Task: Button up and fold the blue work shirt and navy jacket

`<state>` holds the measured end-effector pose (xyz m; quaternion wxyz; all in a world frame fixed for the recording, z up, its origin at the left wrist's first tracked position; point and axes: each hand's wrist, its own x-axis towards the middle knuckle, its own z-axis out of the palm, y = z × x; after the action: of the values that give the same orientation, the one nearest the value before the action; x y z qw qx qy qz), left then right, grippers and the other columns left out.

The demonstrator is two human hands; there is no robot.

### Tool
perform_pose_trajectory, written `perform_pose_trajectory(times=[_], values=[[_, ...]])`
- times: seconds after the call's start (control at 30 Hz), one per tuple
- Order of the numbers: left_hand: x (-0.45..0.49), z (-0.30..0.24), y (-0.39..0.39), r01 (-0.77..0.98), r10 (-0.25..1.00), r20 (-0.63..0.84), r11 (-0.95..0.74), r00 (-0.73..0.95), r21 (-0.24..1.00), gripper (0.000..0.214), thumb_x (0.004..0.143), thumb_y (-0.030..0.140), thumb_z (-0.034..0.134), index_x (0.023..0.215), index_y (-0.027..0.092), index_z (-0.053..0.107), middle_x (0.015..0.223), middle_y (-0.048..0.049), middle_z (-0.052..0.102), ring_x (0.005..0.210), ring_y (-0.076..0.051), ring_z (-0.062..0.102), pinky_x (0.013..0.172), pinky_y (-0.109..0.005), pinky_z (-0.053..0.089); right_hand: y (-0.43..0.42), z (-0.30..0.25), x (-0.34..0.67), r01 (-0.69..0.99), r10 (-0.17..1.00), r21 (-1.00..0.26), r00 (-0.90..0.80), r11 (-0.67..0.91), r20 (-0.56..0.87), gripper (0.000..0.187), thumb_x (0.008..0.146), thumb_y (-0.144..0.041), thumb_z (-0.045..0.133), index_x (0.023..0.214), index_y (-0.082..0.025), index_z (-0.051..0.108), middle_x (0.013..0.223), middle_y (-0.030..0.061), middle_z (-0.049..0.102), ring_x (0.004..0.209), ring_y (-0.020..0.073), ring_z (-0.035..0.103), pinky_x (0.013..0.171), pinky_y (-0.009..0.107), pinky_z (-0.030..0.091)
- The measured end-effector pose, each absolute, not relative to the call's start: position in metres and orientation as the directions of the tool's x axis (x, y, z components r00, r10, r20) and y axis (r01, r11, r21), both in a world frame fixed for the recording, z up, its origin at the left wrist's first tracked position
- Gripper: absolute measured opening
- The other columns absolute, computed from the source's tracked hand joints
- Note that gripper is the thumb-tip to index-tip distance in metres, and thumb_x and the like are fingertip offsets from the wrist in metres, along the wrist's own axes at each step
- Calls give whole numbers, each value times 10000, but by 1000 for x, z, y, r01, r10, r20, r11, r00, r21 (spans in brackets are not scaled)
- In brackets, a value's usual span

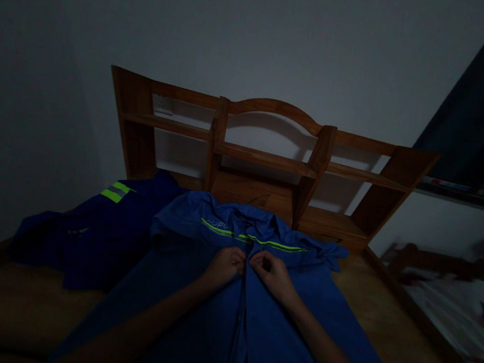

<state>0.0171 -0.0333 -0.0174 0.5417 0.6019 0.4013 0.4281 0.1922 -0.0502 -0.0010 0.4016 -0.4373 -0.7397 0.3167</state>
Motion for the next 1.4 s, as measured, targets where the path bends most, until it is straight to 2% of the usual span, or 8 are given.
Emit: perform_pose_trajectory(times=[0.1,0.2,0.3,0.4,0.5,0.73,1.2,1.4], values=[[17,-17,-33,-46,954,23,-10,300,999,164,587,201,620,730,138,568,665,-28,637,629,-163,619,623,-273,484,-47,-5,194,406,903,-816,-306,411,303,166,828,-307,554,895,-169,618,828,29,650,736,146,596,677,246,450],[18,-15,-32,-105,961,-34,65,275,992,145,653,253,565,752,148,560,662,-14,621,636,-159,620,637,-288,501,-48,-5,194,433,898,-797,-326,421,297,152,817,-300,571,896,-173,599,820,21,642,712,138,585,653,236,437],[20,-14,-32,-51,965,-48,64,257,997,208,707,351,570,756,149,561,660,-11,618,635,-157,616,612,-269,491,-51,-3,193,463,884,-762,-350,452,311,117,816,-269,570,891,-180,578,801,7,632,693,130,574,634,226,419],[20,-15,-31,33,969,-20,12,245,999,306,657,412,666,765,147,557,669,-9,633,586,-144,599,544,-234,446,-55,0,192,489,867,-723,-366,488,338,100,826,-242,555,909,-186,565,789,-3,619,695,127,569,632,222,407],[20,-17,-31,7,966,-21,20,256,1000,287,616,337,693,770,158,530,637,3,627,542,-135,585,509,-218,412,-56,2,192,503,859,-701,-370,505,354,96,833,-250,560,908,-189,561,793,-4,609,702,127,566,632,221,401],[22,-20,-29,-32,972,-55,64,230,997,176,601,169,577,770,157,530,622,16,605,511,-110,557,494,-201,391,-57,2,192,511,861,-698,-371,501,347,128,819,-280,602,899,-192,557,768,-12,594,687,123,560,619,220,398],[22,-19,-30,-88,971,-66,88,230,992,222,564,73,538,767,164,531,562,53,558,481,-85,515,496,-188,372,-54,0,192,508,864,-704,-370,496,342,149,794,-255,626,912,-187,566,759,-11,584,683,122,557,618,225,403],[20,-15,-32,-39,965,-48,60,259,997,238,547,66,553,766,157,528,561,49,562,481,-87,502,495,-193,351,-56,1,191,485,870,-729,-361,484,337,163,789,-257,622,920,-181,562,751,-12,575,672,120,551,610,225,408]])
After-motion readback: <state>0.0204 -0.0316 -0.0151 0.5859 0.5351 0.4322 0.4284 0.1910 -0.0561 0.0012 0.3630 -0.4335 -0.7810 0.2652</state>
